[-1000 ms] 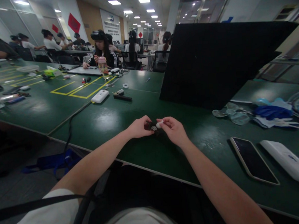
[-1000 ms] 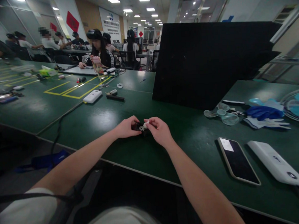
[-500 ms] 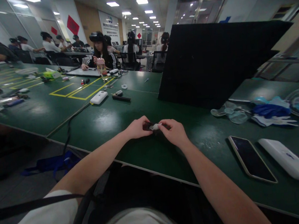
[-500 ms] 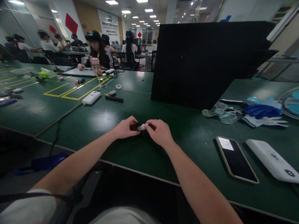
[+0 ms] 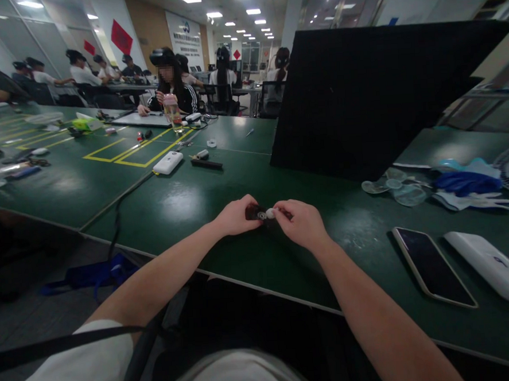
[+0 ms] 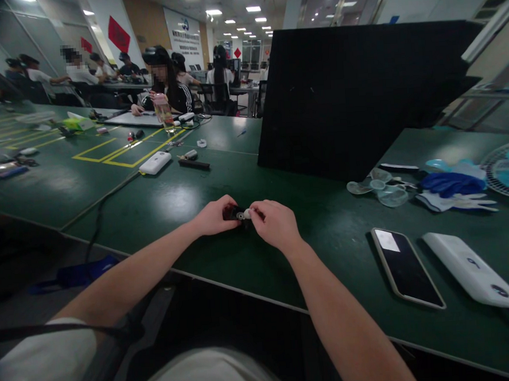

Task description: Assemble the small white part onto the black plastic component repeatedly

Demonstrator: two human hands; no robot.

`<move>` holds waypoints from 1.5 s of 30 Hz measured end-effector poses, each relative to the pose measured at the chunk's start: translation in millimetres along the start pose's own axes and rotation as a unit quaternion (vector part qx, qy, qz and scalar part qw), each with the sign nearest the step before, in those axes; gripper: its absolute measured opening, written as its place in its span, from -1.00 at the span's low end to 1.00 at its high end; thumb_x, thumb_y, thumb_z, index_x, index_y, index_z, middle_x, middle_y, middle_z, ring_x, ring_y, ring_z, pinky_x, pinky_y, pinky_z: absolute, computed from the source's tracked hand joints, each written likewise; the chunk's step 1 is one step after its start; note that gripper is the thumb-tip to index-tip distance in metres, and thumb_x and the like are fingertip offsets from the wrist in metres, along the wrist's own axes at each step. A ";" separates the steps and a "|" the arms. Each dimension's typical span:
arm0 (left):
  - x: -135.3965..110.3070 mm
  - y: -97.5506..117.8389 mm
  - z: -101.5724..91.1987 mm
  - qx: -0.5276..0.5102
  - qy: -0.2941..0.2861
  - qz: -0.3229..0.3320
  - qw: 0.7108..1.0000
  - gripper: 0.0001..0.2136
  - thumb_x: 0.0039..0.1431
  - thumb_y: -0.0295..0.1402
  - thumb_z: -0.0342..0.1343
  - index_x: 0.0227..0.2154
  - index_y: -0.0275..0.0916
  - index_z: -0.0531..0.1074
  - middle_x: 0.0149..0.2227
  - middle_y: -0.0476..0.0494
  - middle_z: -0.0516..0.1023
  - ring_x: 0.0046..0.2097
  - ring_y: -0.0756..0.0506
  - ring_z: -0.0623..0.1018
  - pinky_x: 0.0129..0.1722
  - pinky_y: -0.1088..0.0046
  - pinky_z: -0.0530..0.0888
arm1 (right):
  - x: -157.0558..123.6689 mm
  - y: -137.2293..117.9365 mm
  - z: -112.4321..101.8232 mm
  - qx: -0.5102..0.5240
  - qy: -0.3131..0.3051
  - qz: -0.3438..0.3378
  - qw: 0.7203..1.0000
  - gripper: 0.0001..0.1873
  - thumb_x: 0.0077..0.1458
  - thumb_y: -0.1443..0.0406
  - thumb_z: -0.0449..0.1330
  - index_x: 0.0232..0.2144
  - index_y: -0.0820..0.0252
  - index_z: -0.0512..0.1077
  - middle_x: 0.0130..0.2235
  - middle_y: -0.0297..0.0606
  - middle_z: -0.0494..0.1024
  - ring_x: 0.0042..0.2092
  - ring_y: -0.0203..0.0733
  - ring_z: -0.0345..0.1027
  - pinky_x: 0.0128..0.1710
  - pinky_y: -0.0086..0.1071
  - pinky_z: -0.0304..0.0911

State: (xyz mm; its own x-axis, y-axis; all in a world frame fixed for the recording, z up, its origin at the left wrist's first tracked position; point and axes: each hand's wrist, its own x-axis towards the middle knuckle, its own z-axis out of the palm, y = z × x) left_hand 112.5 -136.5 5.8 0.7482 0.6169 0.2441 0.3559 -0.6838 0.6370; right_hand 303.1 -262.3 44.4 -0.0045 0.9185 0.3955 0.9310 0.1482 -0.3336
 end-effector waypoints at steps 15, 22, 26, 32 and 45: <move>0.6 0.6 -3.6 -0.059 -0.048 -0.027 0.997 -0.60 0.02 -0.18 0.30 -0.12 -0.16 0.33 -0.22 -0.08 0.61 -0.27 -0.10 0.60 -0.27 0.33 0.48 | 10.8 21.2 2.8 0.054 -0.066 0.252 0.964 -0.23 0.24 -0.26 -0.23 -0.45 0.16 0.48 -0.46 -0.21 0.51 -0.44 -0.19 0.35 -0.46 -0.33 0.14; -2.1 1.6 -12.3 -0.047 -0.035 -0.022 0.998 -0.56 -0.02 -0.18 0.31 -0.08 -0.17 0.39 -0.08 -0.16 0.58 -0.07 -0.17 0.58 -0.07 0.23 0.50 | 15.1 41.3 10.8 0.001 -0.166 0.339 0.926 -0.30 0.26 -0.22 -0.19 -0.41 0.15 0.47 -0.38 -0.16 0.56 -0.41 -0.15 0.41 -0.45 -0.33 0.25; -22.4 -25.7 -37.9 -0.065 -0.013 -0.031 0.997 -0.50 0.01 -0.20 0.27 0.04 -0.16 0.35 0.03 -0.19 0.53 0.04 -0.18 0.55 0.06 0.19 0.46 | 11.7 45.7 13.5 0.018 -0.166 0.322 0.932 -0.30 0.22 -0.25 -0.15 -0.38 0.13 0.48 -0.38 -0.15 0.57 -0.41 -0.13 0.44 -0.46 -0.30 0.29; -80.0 -98.4 -123.3 0.064 0.124 -0.097 0.985 -0.52 -0.02 -0.29 0.19 0.03 -0.15 0.35 0.01 -0.20 0.54 -0.01 -0.22 0.57 0.05 0.13 0.47 | 7.7 57.6 22.2 0.032 -0.143 0.268 0.952 -0.36 0.13 -0.27 0.02 -0.34 0.13 0.51 -0.42 -0.17 0.56 -0.47 -0.14 0.43 -0.52 -0.30 0.28; -140.8 -125.8 -170.5 0.233 0.347 -0.219 0.882 -0.52 -0.02 -0.31 0.19 0.03 -0.20 0.34 0.05 -0.26 0.45 0.03 -0.27 0.52 0.08 0.10 0.45 | 12.1 48.5 14.0 0.045 -0.147 0.313 0.937 -0.16 0.13 -0.36 -0.22 -0.38 0.15 0.50 -0.38 -0.08 0.57 -0.40 -0.07 0.45 -0.44 -0.23 0.30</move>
State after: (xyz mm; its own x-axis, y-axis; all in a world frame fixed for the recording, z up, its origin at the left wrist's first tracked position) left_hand -133.0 -70.9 16.0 0.0175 0.8409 0.5409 0.8377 -0.3077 0.4511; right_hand 343.0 -238.9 21.1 0.4187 0.8956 -0.1502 0.7504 -0.4344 -0.4982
